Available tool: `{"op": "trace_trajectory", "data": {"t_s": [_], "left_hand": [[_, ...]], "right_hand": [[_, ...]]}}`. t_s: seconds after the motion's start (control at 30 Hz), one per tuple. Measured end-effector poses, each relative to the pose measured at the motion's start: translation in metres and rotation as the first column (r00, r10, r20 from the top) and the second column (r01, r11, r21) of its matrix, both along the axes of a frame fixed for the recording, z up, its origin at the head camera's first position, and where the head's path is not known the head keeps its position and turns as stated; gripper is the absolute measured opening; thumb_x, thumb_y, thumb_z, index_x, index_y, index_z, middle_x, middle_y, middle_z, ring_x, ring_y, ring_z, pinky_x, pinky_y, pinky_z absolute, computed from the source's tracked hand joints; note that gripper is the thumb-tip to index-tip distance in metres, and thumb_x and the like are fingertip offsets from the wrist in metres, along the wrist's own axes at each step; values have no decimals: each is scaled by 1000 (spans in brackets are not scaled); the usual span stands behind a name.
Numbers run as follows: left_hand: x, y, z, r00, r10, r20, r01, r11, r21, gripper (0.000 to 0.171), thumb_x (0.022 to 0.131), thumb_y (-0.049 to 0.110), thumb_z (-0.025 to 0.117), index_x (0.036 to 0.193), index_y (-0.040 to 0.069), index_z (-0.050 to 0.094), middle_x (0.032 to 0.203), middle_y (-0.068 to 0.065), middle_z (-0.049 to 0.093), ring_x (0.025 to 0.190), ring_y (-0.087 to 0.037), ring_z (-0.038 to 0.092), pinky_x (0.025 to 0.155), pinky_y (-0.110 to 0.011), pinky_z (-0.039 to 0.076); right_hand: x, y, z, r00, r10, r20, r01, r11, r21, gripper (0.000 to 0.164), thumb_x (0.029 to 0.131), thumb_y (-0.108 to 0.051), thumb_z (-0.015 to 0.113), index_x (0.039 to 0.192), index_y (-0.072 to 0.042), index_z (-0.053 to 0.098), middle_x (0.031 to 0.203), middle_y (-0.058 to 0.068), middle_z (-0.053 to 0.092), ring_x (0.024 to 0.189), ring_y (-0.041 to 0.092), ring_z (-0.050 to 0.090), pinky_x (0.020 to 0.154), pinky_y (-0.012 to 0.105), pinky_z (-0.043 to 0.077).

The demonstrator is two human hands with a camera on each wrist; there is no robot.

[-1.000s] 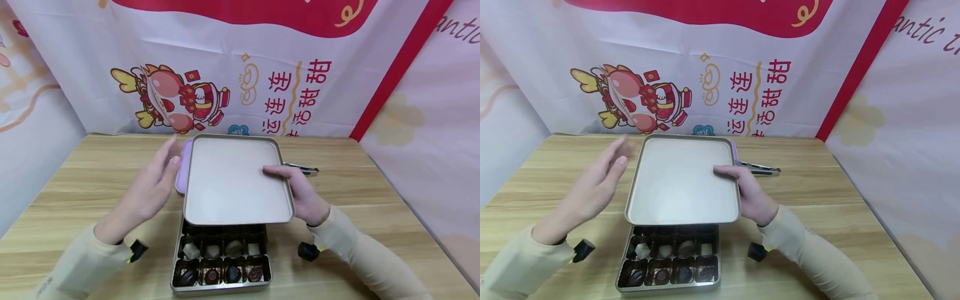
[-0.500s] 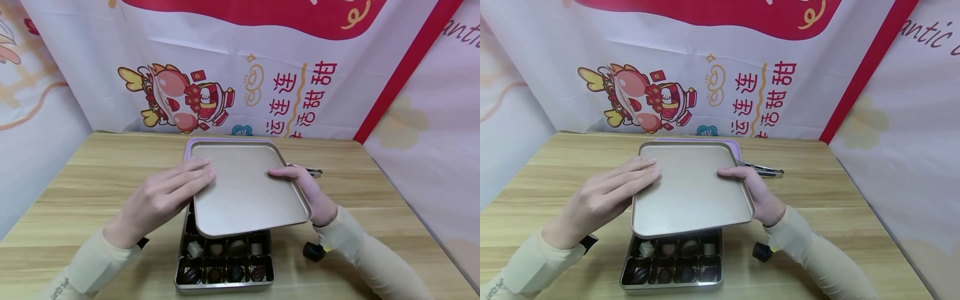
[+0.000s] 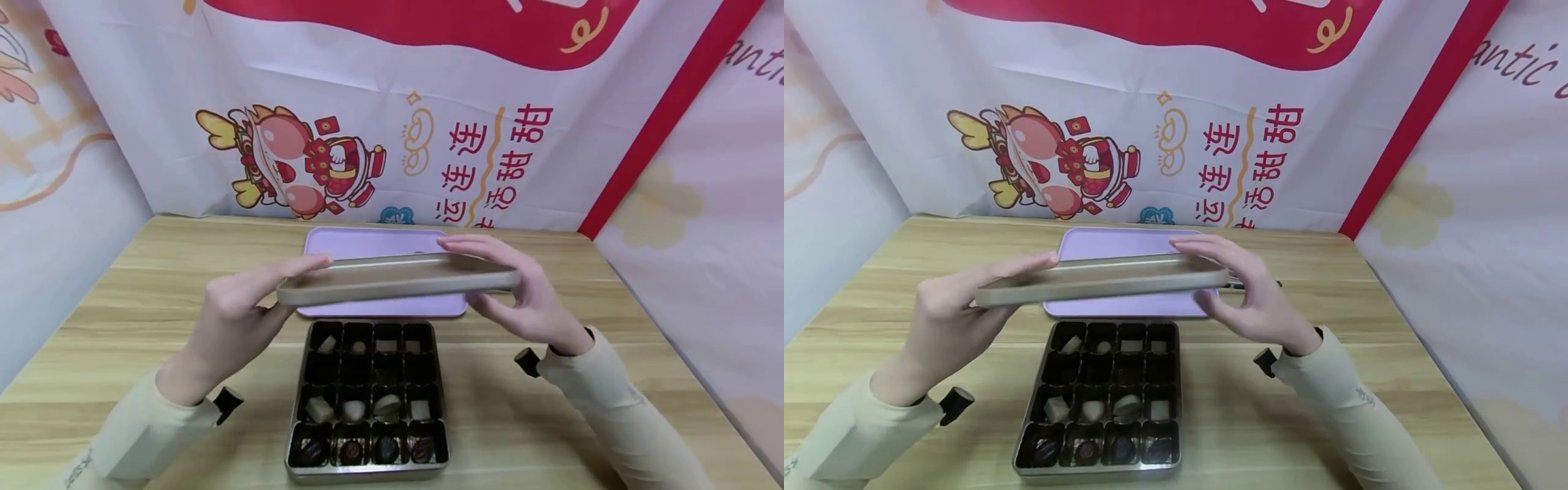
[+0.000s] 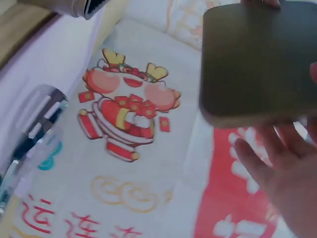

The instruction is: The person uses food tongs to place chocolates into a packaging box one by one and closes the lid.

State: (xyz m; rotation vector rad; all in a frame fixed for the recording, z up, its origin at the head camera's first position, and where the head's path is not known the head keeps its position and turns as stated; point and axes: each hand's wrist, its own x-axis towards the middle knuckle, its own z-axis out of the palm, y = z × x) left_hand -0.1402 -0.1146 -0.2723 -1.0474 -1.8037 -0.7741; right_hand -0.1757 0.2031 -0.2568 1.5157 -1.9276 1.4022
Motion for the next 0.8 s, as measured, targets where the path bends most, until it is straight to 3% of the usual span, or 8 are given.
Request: {"op": "trace_trajectory", "data": {"t_s": [0.13,0.23,0.37,0.47,0.53,0.6,0.7,0.8], "left_hand": [[4,-1,5,991,-77,106,73,997,39,28,96,27,57,106,3,69,99,-3,69,86,-11,66,74,-22,48],[10,1,12,972,-149,185,137,988,74,19,88,12,68,103,0,69,96,-5,69,86,-11,66,71,-25,50],[17,3,18,929,-201,312,161,976,149,35,69,-15,73,102,-4,67,93,-7,69,80,-14,67,64,-28,51],[19,1,16,875,-155,458,72,978,195,35,71,-10,75,105,-2,68,92,-5,69,76,-13,68,61,-28,51],[19,-1,12,795,-98,598,-28,980,197,31,78,4,76,108,3,68,92,-2,69,76,-12,68,61,-27,51],[18,-3,6,674,-17,739,-126,983,137,36,83,23,74,114,6,67,93,-2,69,79,-10,67,62,-26,51],[15,-6,0,474,79,877,-175,985,6,58,84,41,70,127,3,58,98,-7,68,77,-11,67,60,-25,51],[11,-7,-5,349,126,929,-122,989,-88,60,89,38,66,131,-2,52,97,-11,68,71,-13,67,57,-27,51]], "right_hand": [[11,-9,4,960,-190,-207,172,980,-102,25,87,-16,69,97,6,62,92,13,64,84,16,59,75,30,45],[13,-13,0,936,-257,-241,201,951,-234,32,89,-23,68,86,7,61,81,9,63,74,10,59,67,24,46],[17,-14,-1,958,-247,-145,205,944,-258,29,85,-15,72,87,12,60,80,11,64,72,10,62,64,24,49],[21,-13,-2,965,-263,8,259,947,-188,23,79,1,74,95,10,61,81,11,65,67,13,62,59,27,50],[21,-11,-6,944,-292,155,309,945,-107,30,76,6,73,105,5,62,81,10,65,64,17,62,55,30,50],[18,-10,-12,892,-292,345,312,950,-5,43,78,5,73,118,-2,59,85,10,66,64,22,63,52,35,50],[11,-8,-21,757,-280,591,248,959,136,62,82,-6,73,137,-15,46,92,12,66,67,28,65,50,42,50],[5,-8,-28,652,-274,707,142,960,242,80,83,-9,73,148,-23,29,102,15,65,72,33,66,51,46,50]]}}
